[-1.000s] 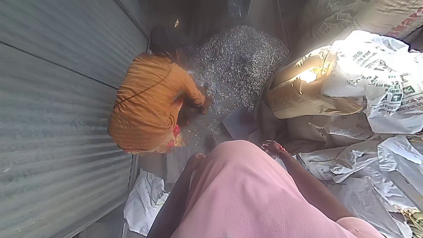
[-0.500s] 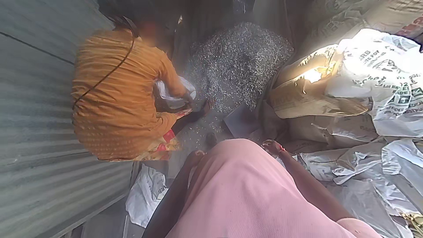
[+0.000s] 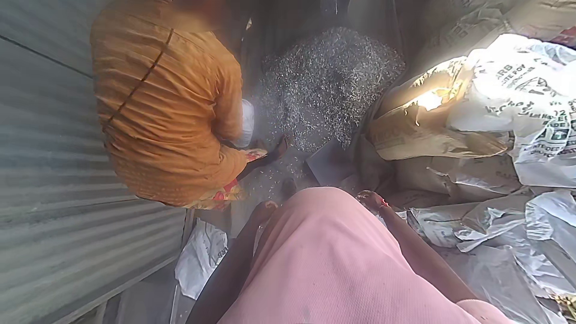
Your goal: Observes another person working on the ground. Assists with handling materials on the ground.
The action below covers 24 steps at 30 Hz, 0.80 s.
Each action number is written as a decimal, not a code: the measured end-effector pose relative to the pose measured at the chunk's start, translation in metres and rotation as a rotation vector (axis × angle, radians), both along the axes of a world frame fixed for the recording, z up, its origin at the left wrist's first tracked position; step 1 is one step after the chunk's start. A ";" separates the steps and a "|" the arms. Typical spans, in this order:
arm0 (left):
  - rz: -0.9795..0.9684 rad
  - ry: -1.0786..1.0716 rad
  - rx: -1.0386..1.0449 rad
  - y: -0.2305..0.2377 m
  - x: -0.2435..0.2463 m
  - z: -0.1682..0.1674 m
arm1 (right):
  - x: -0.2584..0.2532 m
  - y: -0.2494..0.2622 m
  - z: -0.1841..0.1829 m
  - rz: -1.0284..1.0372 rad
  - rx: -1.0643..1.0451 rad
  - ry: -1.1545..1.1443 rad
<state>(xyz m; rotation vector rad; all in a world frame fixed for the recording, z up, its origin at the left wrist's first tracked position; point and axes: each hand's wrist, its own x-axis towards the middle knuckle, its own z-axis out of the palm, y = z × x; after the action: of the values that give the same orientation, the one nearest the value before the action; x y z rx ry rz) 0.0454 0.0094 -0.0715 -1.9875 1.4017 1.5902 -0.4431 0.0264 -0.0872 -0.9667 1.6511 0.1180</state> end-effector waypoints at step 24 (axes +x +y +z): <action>-0.013 -0.042 0.023 -0.003 -0.017 0.038 | -0.025 0.007 -0.021 -0.316 -0.010 -0.086</action>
<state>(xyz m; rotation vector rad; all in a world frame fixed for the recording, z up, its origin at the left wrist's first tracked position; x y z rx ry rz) 0.0282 0.0069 -0.0339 -1.9831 1.3718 1.5429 -0.4678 0.0335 -0.1078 -0.6978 1.7044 -0.1434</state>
